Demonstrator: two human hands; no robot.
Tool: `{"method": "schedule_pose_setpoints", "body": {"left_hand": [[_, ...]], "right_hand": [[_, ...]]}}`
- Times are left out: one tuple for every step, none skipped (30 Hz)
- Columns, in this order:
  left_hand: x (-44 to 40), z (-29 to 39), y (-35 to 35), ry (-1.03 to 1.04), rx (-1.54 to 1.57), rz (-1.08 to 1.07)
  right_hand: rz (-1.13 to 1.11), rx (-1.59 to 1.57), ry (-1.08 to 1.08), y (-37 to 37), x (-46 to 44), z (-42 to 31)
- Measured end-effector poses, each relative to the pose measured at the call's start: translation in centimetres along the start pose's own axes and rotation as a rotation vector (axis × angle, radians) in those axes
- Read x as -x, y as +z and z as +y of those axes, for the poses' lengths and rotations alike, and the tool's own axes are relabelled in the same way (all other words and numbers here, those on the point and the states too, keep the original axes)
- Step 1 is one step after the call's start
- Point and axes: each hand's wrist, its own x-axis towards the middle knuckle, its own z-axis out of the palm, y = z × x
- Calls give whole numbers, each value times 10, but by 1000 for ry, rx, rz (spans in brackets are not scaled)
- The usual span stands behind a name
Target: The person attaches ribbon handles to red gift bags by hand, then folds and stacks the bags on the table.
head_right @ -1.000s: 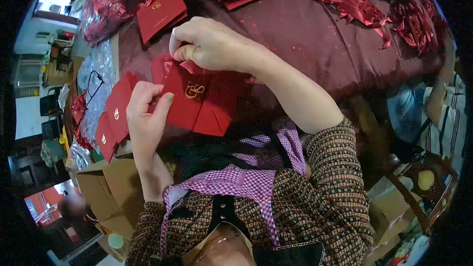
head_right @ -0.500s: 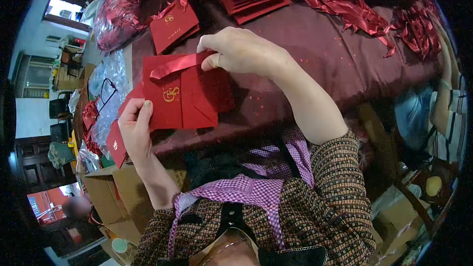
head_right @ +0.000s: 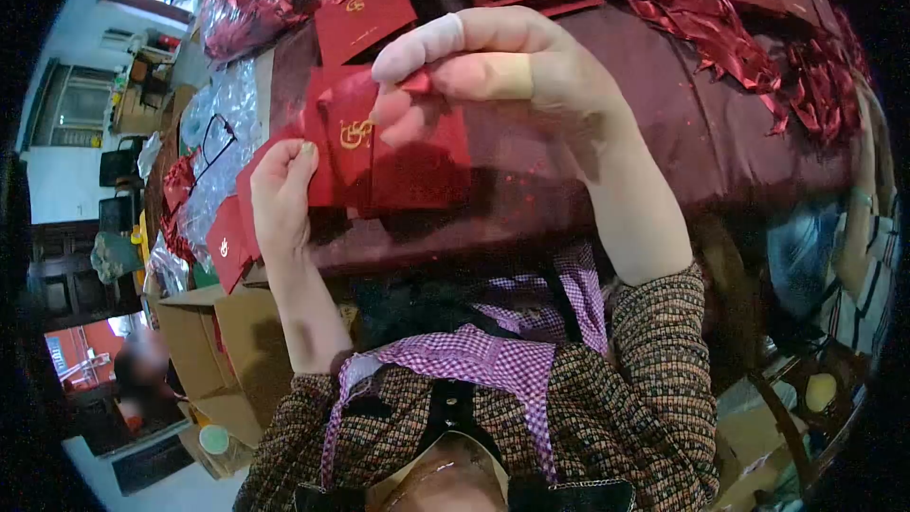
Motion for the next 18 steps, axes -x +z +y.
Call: {"method": "schedule_pose_setpoints", "body": {"left_hand": [[-1, -1, 2, -23, 101, -9], [-2, -2, 2, -45, 202, -19], [-2, -3, 1, -41, 188, -35], [-2, -5, 0, -46, 185, -32], [-3, -7, 0, -71, 207, -48], [-2, -8, -1, -98, 229, -67], [0, -6, -2, -104, 225, -68], [2, -2, -2, -103, 251, -125], [4, 2, -2, -101, 279, -183], [5, 5, -1, -107, 279, -186], [7, 7, -1, -113, 293, -241], [8, 8, 0, -119, 308, -295], [10, 7, 0, -123, 309, -296], [12, 7, 1, -112, 330, -299], [13, 7, 1, -100, 351, -302], [14, 9, 2, -104, 352, -303], [15, 12, 2, -93, 322, -292], [16, 15, 3, -80, 293, -282]], "right_hand": [[59, 9, 5, 6, 1, -1], [119, 19, 11, 10, 1, -1], [91, 56, -3, 7, -2, 1], [96, 258, -21, 2, -6, 3], [100, 462, -40, -2, -8, 6], [182, 560, 2, -2, -11, 14], [193, 684, 59, 0, -13, 16], [203, 809, 117, 2, -15, 19], [188, 841, -4, 1, -18, 34], [151, 977, -90, 0, -17, 39], [112, 1111, -177, 2, -18, 44], [133, 1112, -251, 4, -19, 55], [94, 1167, -319, 2, -21, 63], [54, 1221, -389, 0, -23, 71], [57, 1263, -418, 1, -22, 78], [58, 1261, -415, 2, -21, 82], [70, 1237, -378, 4, -20, 86], [81, 1213, -342, 6, -19, 88]]}}
